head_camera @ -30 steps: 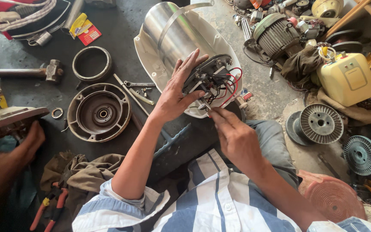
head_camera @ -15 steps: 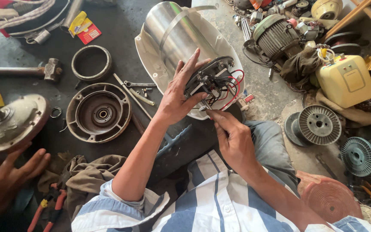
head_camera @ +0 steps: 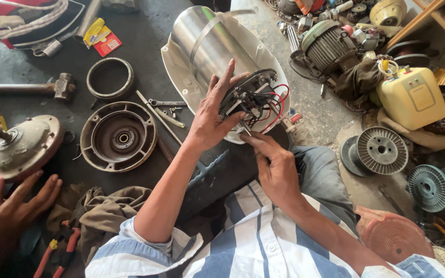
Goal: The person manipulates internal wiring and electrical components of a cylindrical appliance unit on a workbench, using a screwdriver to tighten connectors while another person assists with holding secondary housing parts and using pliers.
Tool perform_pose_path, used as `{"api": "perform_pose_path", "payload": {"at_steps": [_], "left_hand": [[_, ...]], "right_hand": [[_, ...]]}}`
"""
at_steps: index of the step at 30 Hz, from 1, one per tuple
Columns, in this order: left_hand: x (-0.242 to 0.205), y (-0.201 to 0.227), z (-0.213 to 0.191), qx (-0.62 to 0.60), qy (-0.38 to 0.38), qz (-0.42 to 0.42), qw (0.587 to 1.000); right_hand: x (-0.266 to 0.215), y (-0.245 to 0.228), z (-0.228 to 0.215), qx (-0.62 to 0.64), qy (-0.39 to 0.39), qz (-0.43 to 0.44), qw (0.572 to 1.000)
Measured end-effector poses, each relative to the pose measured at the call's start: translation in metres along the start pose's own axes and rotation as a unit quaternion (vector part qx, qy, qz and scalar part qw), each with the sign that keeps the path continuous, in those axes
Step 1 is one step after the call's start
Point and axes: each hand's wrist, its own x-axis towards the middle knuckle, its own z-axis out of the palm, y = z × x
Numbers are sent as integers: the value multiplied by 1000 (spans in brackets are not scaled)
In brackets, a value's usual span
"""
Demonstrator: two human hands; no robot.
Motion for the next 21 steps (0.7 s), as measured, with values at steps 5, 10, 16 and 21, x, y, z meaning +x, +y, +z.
{"api": "perform_pose_path", "payload": {"at_steps": [5, 10, 16, 21], "left_hand": [[1, 0, 0, -7, 1, 12, 1000], [1, 2, -1, 13, -11, 7, 1000], [4, 4, -1, 26, 8, 15, 1000], [5, 9, 8, -24, 93, -37, 995]], "right_hand": [[2, -2, -3, 23, -4, 57, 998], [1, -5, -16, 41, -56, 163, 984], [-37, 15, -55, -60, -38, -64, 995], [-74, 35, -79, -87, -19, 13, 996]]}}
